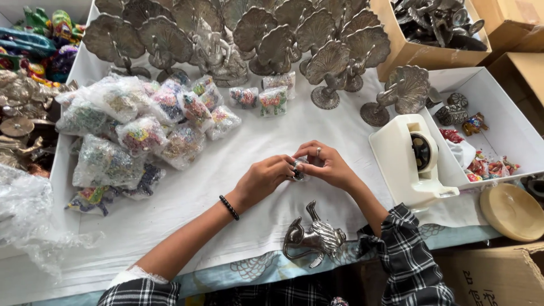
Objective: The person wipes a small decorative figurine with a white cloth, then wraps it in bubble wrap and secures it with tape. The person repeats this process for a second figurine, handling each item individually on a table covered with various decorative objects.
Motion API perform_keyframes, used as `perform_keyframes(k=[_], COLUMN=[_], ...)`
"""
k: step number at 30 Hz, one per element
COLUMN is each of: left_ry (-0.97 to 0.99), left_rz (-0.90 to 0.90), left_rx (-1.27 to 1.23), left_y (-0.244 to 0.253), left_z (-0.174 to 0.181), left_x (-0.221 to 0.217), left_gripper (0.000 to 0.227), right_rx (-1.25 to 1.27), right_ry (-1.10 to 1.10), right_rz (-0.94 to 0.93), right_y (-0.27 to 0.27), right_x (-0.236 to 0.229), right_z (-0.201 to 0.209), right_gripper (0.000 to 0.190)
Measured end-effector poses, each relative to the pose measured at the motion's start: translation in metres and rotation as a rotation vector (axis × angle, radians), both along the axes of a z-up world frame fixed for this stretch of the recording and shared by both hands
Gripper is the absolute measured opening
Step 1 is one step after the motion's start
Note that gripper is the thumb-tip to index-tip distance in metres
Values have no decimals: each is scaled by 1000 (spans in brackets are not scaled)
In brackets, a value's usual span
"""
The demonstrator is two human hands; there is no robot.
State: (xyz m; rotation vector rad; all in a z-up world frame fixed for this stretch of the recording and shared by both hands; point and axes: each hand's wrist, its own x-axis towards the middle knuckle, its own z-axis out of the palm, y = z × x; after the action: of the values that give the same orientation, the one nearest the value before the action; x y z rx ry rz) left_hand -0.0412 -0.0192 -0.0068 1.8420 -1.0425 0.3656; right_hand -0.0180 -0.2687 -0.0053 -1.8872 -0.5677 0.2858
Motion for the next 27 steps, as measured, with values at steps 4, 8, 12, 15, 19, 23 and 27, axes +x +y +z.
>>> perform_keyframes(k=[4, 8, 12, 15, 19, 23, 27], left_ry=[36, 34, 198, 272, 294, 319, 296], left_rz=[40, 59, -14, -103, -133, -20, 52], left_rx=[76, 131, 136, 146, 217, 292, 302], left_y=[2, 2, 5, 10, 10, 3, -3], left_z=[1, 8, 15, 15, 17, -16, -3], left_x=[-1, -1, 5, 7, 8, 14, 10], left_gripper=[27, 56, 69, 79, 86, 77, 68], right_rx=[-52, -67, -57, -556, -805, -514, -387], right_ry=[-50, -374, -713, -1019, -753, -453, -319], right_rz=[-85, -247, -648, -1081, -1191, -904, -952], right_y=[2, -6, -65, -100, -169, -206, -193], right_x=[-2, -25, -74, -122, -136, -141, -141], right_z=[3, 45, 62, 84, 65, 41, 55], right_gripper=[25, 21, 16, 20, 37, 63, 56])
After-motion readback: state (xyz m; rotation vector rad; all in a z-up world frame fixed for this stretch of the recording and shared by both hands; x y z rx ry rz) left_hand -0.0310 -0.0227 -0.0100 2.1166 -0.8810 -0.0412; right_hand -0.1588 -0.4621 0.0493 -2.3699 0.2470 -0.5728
